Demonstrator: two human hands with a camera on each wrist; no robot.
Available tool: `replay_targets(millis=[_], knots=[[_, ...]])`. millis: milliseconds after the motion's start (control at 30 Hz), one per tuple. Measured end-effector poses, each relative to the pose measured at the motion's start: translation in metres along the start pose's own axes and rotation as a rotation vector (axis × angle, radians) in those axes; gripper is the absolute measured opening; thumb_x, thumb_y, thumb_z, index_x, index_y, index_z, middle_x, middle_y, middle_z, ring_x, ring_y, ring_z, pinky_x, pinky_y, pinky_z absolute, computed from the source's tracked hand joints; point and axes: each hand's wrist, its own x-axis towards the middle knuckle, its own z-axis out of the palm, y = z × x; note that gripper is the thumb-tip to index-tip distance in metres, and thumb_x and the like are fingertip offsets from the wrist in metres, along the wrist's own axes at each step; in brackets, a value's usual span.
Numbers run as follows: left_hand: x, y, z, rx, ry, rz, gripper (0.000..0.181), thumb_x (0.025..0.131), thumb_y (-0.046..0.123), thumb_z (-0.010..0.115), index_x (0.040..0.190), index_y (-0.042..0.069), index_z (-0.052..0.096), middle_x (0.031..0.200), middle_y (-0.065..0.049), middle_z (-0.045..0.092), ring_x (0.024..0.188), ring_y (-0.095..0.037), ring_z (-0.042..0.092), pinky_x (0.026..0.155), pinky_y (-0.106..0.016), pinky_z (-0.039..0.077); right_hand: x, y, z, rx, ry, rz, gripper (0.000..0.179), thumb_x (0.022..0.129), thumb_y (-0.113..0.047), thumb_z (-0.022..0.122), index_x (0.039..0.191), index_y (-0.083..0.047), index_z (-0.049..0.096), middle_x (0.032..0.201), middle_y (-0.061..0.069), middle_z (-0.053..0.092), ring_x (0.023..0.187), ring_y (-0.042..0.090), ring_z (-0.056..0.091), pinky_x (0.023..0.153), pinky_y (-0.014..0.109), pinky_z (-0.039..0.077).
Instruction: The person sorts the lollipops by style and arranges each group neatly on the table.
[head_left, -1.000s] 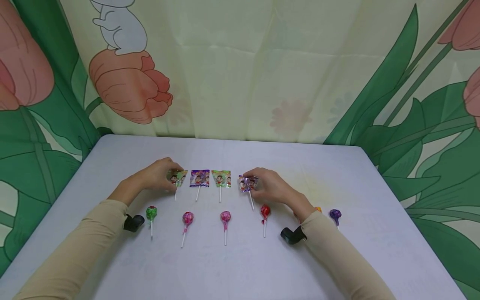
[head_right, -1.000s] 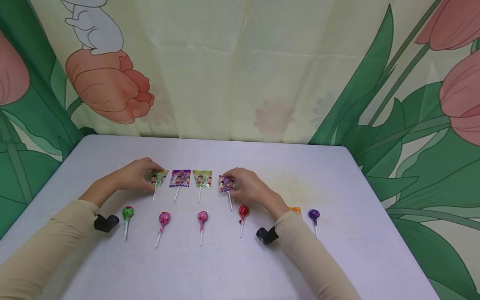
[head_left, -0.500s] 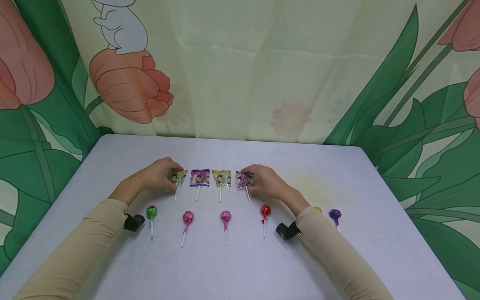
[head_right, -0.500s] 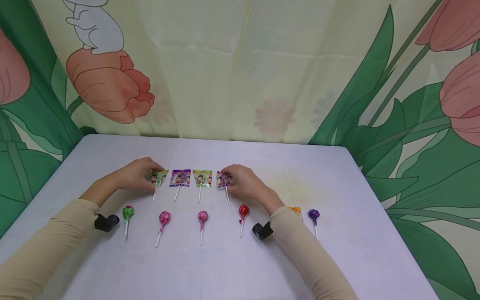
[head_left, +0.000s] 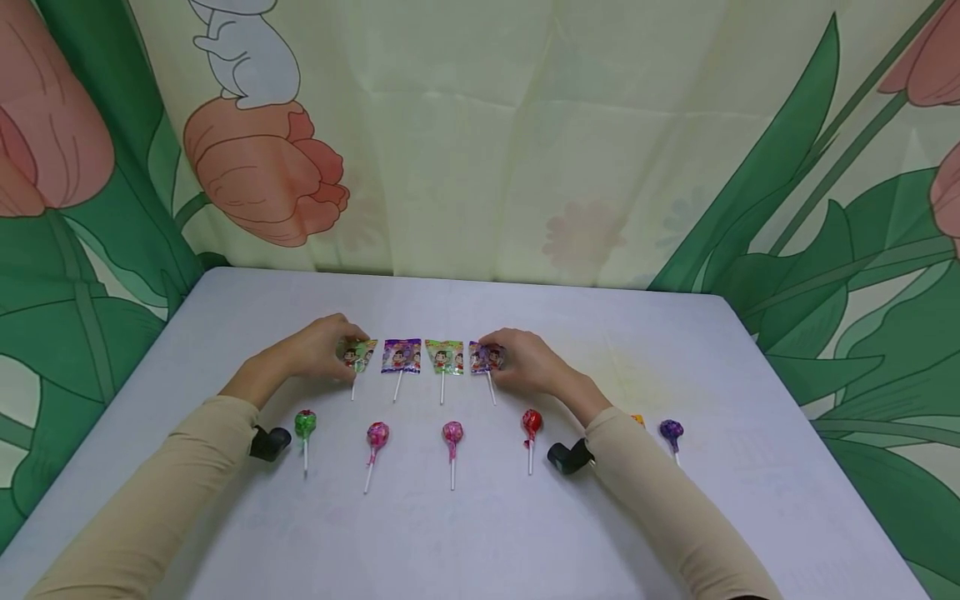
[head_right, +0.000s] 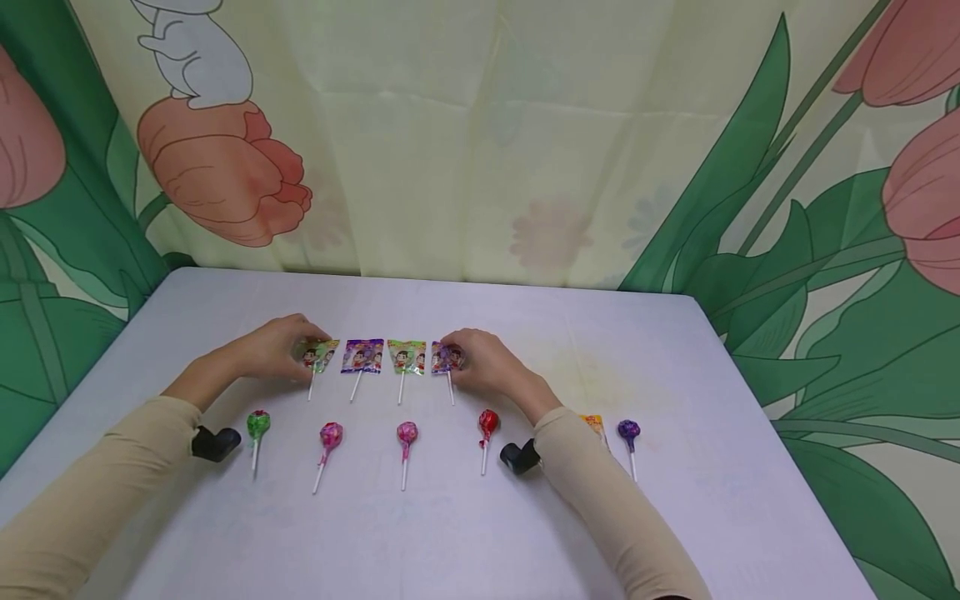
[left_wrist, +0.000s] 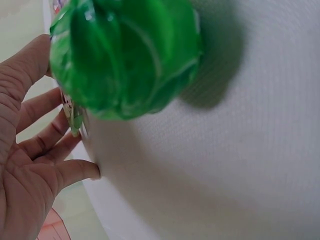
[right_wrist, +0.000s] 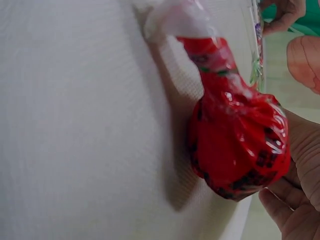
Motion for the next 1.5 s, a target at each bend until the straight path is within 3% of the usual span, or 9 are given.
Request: replay_targets(millis=[367,633,867,1167,1500], knots=[[0.002,-0.001,0.001,-0.014,0.001,-0.010,0.060,0.078,0.015,0.086,0.131,-0.003,0.064,0.111,-0.014,0.059,0.102,-0.028,0.054,0.093,-0.048,0.050,-0.002,-0.002,-0.001,0.018,-0.053,0.042,0.054,0.086,-0.007,0.074,0.138,-0.002,0.061,0.139,0.013,0.063,0.130,0.028,0.057,0.111,0.043,0.044],[0.001,-0.003,0.001,0.000,0.001,0.013,0.061,0.077,0.017,0.087,0.131,-0.003,0.065,0.111,-0.014,0.059,0.102,-0.028,0.055,0.093,-0.048,0.049,-0.005,0.002,-0.002,0.018,-0.043,-0.012,0.055,0.086,-0.007,0.073,0.139,0.001,0.060,0.140,0.015,0.062,0.135,0.031,0.054,0.113,0.045,0.042],[0.002,-0.002,0.001,0.000,-0.004,0.013,0.062,0.077,0.017,0.087,0.131,-0.003,0.064,0.112,-0.015,0.059,0.102,-0.029,0.055,0.093,-0.048,0.049,-0.008,0.004,-0.002,0.030,-0.055,0.008,0.056,0.088,-0.011,0.075,0.141,0.000,0.059,0.140,0.014,0.062,0.137,0.031,0.052,0.115,0.045,0.040],[0.000,-0.001,-0.001,0.013,0.009,0.051,0.061,0.077,0.017,0.087,0.129,-0.006,0.064,0.109,-0.015,0.060,0.099,-0.027,0.055,0.089,-0.046,0.049,-0.017,0.004,-0.004,0.025,-0.033,0.000,0.053,0.089,-0.009,0.072,0.140,-0.001,0.059,0.139,0.013,0.063,0.136,0.031,0.052,0.115,0.046,0.040],[0.002,-0.002,0.000,0.008,0.007,0.027,0.060,0.077,0.016,0.086,0.130,-0.004,0.065,0.110,-0.014,0.060,0.100,-0.028,0.054,0.090,-0.046,0.049,-0.038,0.000,-0.010,0.062,0.009,0.015,0.052,0.091,-0.011,0.072,0.141,-0.005,0.060,0.142,0.012,0.061,0.136,0.033,0.053,0.113,0.051,0.041]])
